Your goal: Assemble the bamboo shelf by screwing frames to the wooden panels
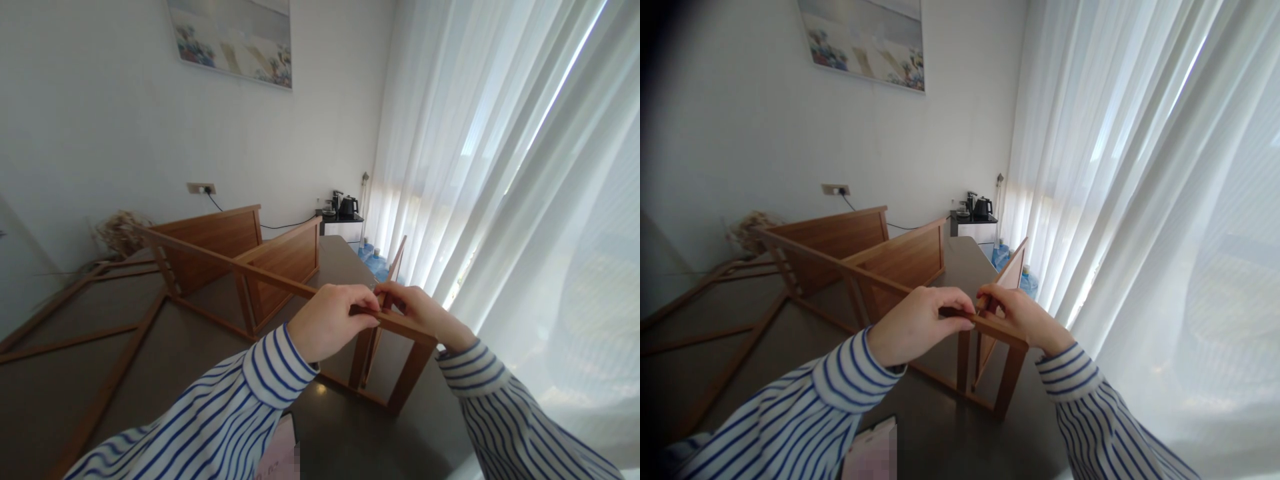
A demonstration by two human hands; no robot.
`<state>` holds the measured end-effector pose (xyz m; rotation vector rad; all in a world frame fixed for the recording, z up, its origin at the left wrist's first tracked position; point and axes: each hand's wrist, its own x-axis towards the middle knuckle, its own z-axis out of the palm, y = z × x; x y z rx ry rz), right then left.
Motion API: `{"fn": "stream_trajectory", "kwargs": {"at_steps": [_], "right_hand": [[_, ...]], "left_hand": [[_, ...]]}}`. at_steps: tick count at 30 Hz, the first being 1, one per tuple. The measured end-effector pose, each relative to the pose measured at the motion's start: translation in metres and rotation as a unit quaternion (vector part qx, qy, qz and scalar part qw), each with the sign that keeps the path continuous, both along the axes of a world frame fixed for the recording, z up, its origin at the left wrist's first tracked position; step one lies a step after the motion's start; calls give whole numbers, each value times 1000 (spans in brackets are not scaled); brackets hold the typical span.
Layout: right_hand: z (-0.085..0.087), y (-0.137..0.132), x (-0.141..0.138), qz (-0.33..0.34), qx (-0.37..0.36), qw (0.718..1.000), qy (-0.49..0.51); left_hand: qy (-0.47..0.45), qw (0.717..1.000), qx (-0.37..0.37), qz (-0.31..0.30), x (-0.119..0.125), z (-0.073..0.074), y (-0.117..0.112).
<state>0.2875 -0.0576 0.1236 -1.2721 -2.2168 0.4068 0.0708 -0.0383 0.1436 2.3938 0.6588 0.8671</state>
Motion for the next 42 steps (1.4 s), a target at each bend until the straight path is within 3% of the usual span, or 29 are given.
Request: {"fn": "stream_trajectory", "kwargs": {"at_steps": [25,33,42], "right_hand": [[0,-3,0,1,3,1000,8],[1,-7,0,21,-4,999,42],[2,-6,-1,28,-15,999,33]], "left_hand": [[8,998,-54,-13,-1,2,2],[12,999,-26,14,-2,6,1],[34,999,-27,-19,-5,6,2]]}}
